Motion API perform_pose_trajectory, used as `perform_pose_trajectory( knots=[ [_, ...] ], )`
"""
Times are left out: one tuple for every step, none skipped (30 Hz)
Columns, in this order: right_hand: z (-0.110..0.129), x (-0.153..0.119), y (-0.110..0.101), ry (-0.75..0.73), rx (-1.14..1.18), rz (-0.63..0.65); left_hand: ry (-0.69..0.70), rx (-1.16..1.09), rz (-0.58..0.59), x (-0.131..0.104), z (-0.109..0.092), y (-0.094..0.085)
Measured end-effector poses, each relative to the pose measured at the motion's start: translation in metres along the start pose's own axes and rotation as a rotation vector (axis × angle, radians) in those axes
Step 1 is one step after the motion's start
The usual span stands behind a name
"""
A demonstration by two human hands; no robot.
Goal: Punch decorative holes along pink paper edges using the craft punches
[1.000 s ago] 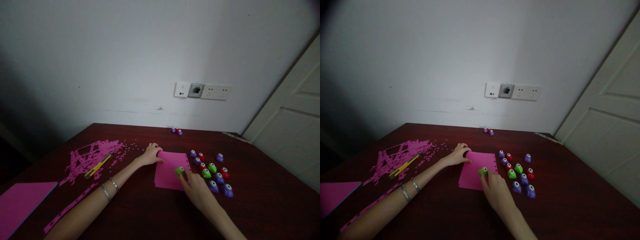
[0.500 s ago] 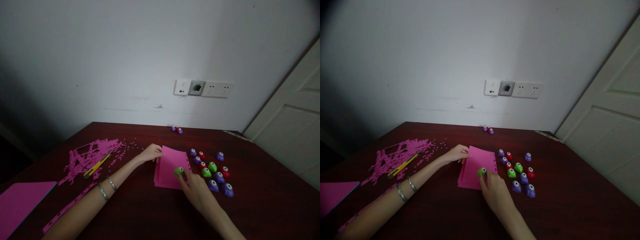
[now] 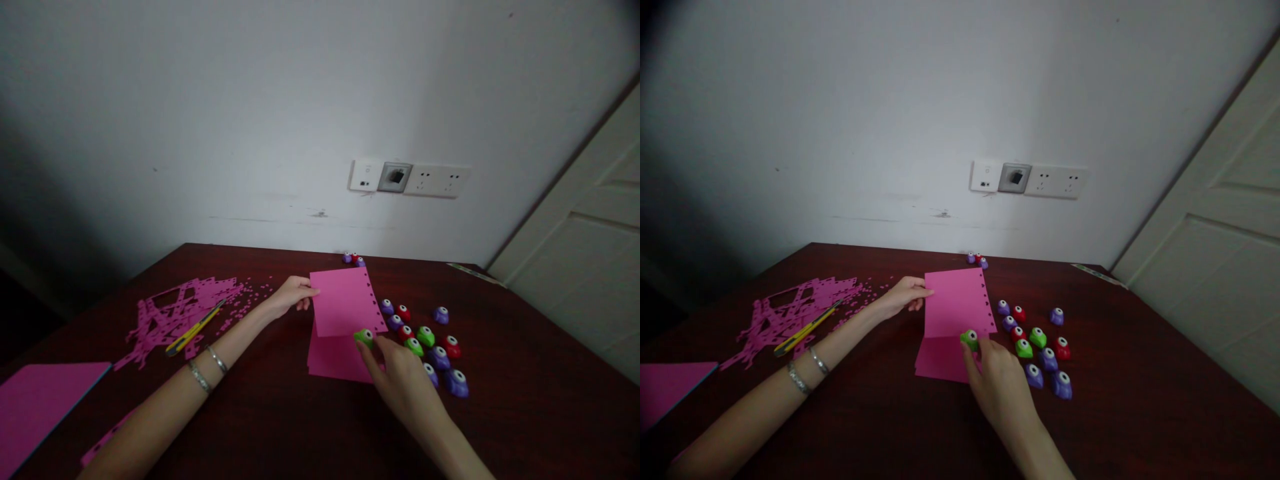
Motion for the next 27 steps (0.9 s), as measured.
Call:
perform_pose_trajectory(
  knots=[
    [-0.0003,-0.0003,0.0005,0.007,-0.03,0.003,0.0,-0.008,0.002,0.0003,0.0008,0.0001],
    [-0.0004,-0.0005,0.0011,0.015,-0.06,0.007,0.001,-0.013,0.01,0.0005,0.0018,0.0011],
    [-0.0004,-0.0006,0.0019,0.021,-0.087,0.013,0.002,-0.016,0.02,0.0006,0.0029,0.0026],
    [-0.0003,-0.0005,0.0026,0.027,-0.113,0.019,0.004,-0.02,0.029,0.0006,0.0039,0.0041],
    [-0.0001,-0.0005,0.0034,0.032,-0.138,0.027,0.004,-0.023,0.033,0.0005,0.0046,0.0054],
    [0.0001,-0.0004,0.004,0.036,-0.161,0.035,0.004,-0.025,0.034,0.0003,0.005,0.0063],
    [0.0003,-0.0003,0.0044,0.04,-0.183,0.042,0.002,-0.024,0.032,0.0,0.0052,0.007],
    [0.0004,-0.0003,0.0044,0.046,-0.202,0.047,-0.003,-0.021,0.029,-0.0003,0.0051,0.0074],
    [0.0004,-0.0003,0.0042,0.051,-0.218,0.051,-0.008,-0.018,0.025,-0.0006,0.0047,0.0076],
    [0.0004,-0.0004,0.0039,0.056,-0.231,0.056,-0.012,-0.015,0.02,-0.0009,0.0041,0.0075],
    [0.0005,-0.0005,0.0038,0.06,-0.242,0.062,-0.015,-0.013,0.014,-0.0011,0.0035,0.0071],
    [0.0006,-0.0005,0.0037,0.065,-0.251,0.068,-0.017,-0.013,0.007,-0.0012,0.003,0.0065],
    [0.0006,-0.0006,0.0038,0.07,-0.26,0.075,-0.017,-0.016,0.0,-0.0012,0.0026,0.0058],
    [0.0006,-0.0006,0.0038,0.076,-0.267,0.08,-0.017,-0.02,-0.006,-0.001,0.0025,0.0053],
    [0.0007,-0.0006,0.0038,0.079,-0.272,0.082,-0.018,-0.025,-0.008,-0.0008,0.0027,0.005],
    [0.001,-0.0006,0.0038,0.079,-0.276,0.08,-0.019,-0.029,-0.008,-0.0004,0.0031,0.0049],
    [0.0013,-0.0006,0.0036,0.076,-0.28,0.075,-0.019,-0.03,-0.006,-0.0001,0.0036,0.005],
    [0.0015,-0.0006,0.0035,0.071,-0.283,0.068,-0.02,-0.03,-0.006,0.0002,0.0041,0.0051],
    [0.0017,-0.0007,0.0034,0.067,-0.288,0.061,-0.02,-0.028,-0.005,0.0004,0.0046,0.0053],
    [0.0017,-0.0008,0.0033,0.062,-0.292,0.055,-0.018,-0.026,-0.005,0.0005,0.0049,0.0056],
    [0.0014,-0.001,0.0035,0.06,-0.297,0.051,-0.016,-0.025,-0.005,0.0005,0.005,0.0058],
    [0.0009,-0.0012,0.0039,0.06,-0.301,0.049,-0.014,-0.026,-0.004,0.0003,0.005,0.0062],
    [0.0005,-0.0014,0.0045,0.059,-0.304,0.048,-0.014,-0.028,-0.001,0.0,0.005,0.0066],
    [0.0001,-0.0015,0.0051,0.057,-0.306,0.047,-0.015,-0.031,0.003,-0.0004,0.0048,0.0072],
    [-0.0002,-0.0017,0.0057,0.054,-0.307,0.044,-0.016,-0.033,0.006,-0.001,0.0045,0.0077],
    [-0.0004,-0.0018,0.0062,0.051,-0.309,0.038,-0.017,-0.035,0.009,-0.0016,0.0041,0.0082],
    [-0.0005,-0.002,0.0066,0.046,-0.313,0.032,-0.017,-0.035,0.012,-0.0022,0.0035,0.0088]
  ],
)
Point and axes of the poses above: each hand's wrist, its own x-axis towards the middle knuckle, its own y-axis out of the palm, z = x × y, the point moved 7 cm from there along x, towards the middle knuckle, and after that the axes turned 2 degrees about -y, right-handed, at the moved point
